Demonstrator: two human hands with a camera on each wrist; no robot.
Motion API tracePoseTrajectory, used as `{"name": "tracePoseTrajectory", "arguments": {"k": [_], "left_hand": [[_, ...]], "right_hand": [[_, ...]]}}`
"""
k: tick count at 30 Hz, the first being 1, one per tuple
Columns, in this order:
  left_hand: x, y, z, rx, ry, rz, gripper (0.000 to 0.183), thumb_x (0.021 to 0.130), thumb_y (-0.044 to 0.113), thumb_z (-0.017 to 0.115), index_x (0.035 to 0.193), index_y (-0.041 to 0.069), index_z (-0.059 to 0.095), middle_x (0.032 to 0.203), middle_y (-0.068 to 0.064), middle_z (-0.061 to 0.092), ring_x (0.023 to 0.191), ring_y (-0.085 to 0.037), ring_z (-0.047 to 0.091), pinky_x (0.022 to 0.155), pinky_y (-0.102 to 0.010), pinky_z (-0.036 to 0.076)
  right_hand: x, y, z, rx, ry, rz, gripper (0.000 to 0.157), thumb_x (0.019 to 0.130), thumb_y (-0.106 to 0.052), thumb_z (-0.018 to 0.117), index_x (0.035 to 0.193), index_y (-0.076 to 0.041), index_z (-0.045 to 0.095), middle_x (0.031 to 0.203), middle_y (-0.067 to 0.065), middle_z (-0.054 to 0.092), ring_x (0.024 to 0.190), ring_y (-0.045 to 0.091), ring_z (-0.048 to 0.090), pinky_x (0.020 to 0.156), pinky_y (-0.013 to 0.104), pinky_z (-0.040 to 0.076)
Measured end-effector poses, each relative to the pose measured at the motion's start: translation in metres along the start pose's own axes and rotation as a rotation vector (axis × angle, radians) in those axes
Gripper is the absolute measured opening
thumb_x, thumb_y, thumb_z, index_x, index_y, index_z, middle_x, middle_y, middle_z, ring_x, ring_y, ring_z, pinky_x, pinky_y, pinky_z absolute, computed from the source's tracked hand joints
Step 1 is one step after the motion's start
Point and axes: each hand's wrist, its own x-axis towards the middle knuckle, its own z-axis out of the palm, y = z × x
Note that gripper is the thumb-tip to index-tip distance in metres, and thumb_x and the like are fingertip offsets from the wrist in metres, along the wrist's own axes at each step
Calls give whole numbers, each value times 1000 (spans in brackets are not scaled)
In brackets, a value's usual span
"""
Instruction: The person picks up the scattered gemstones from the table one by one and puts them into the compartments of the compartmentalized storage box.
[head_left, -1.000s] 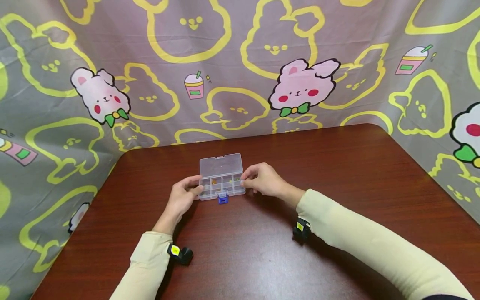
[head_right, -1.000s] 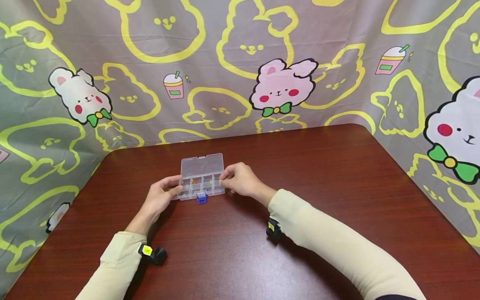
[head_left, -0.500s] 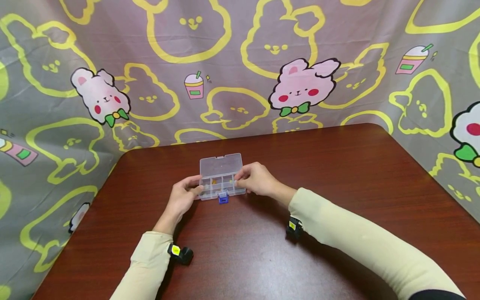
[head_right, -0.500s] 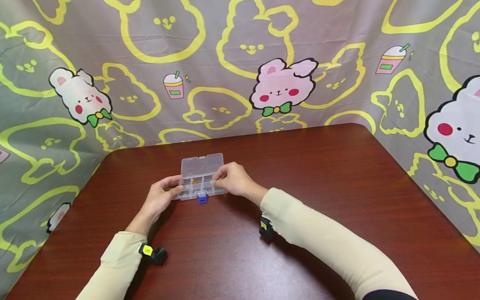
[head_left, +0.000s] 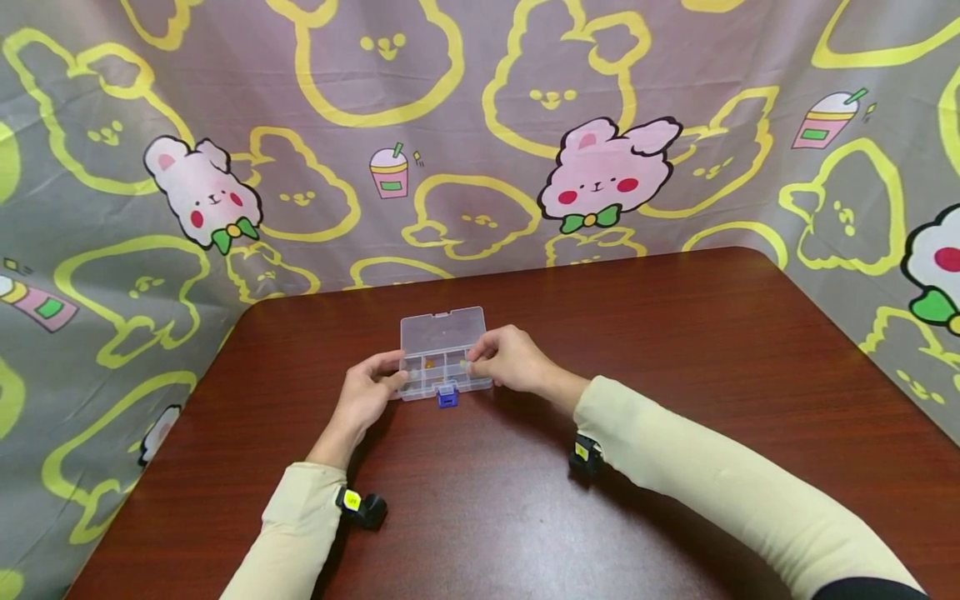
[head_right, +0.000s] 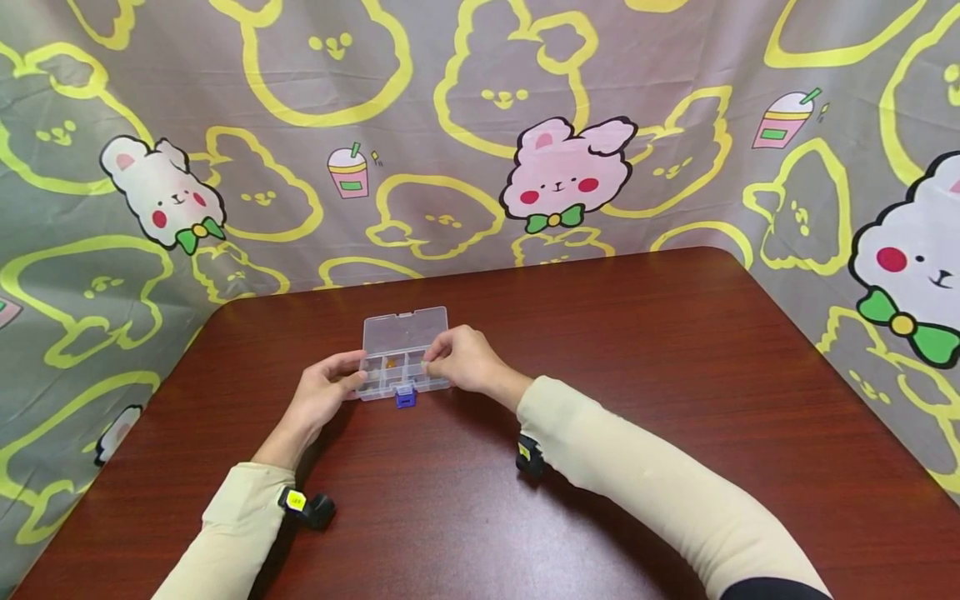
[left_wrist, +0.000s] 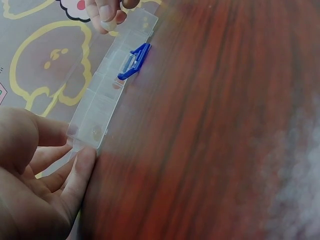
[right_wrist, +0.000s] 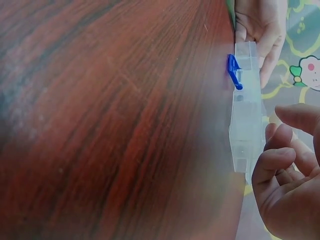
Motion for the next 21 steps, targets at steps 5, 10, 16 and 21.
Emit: {"name": "tracePoseTrajectory", "arguments": {"k": [5,10,16,21], "left_hand": [[0,0,0,3,0,-8,38,97,2,64,135,0,61,127,-23,61,95,-21,64,73,-21,55],[0,-1,1,7,7,-15,38,97,2,64,134,0,61,126,-21,61,96,-23,63,74,-22,55],[1,-1,1,-5,8,13,39,95,-1,64,133,-2,61,125,-24,62,90,-15,64,71,-21,55],[0,-2,1,-10,5,17,39,95,-2,64,133,-3,61,125,-24,62,90,-13,63,71,-21,56]], "right_hand": [[0,0,1,-12,7,-7,7,85,-5,77,90,-1,75,71,-2,68,47,8,52,48,22,46],[-1,2,2,-22,12,-18,8,86,-6,77,91,0,75,72,-2,68,47,8,53,49,22,47],[-2,5,-1,-17,19,-24,6,85,-5,77,89,-2,75,67,0,67,47,8,54,48,23,47],[-5,9,-3,-15,27,-25,4,85,-5,76,88,-3,74,67,1,67,48,10,56,47,24,48]]}}
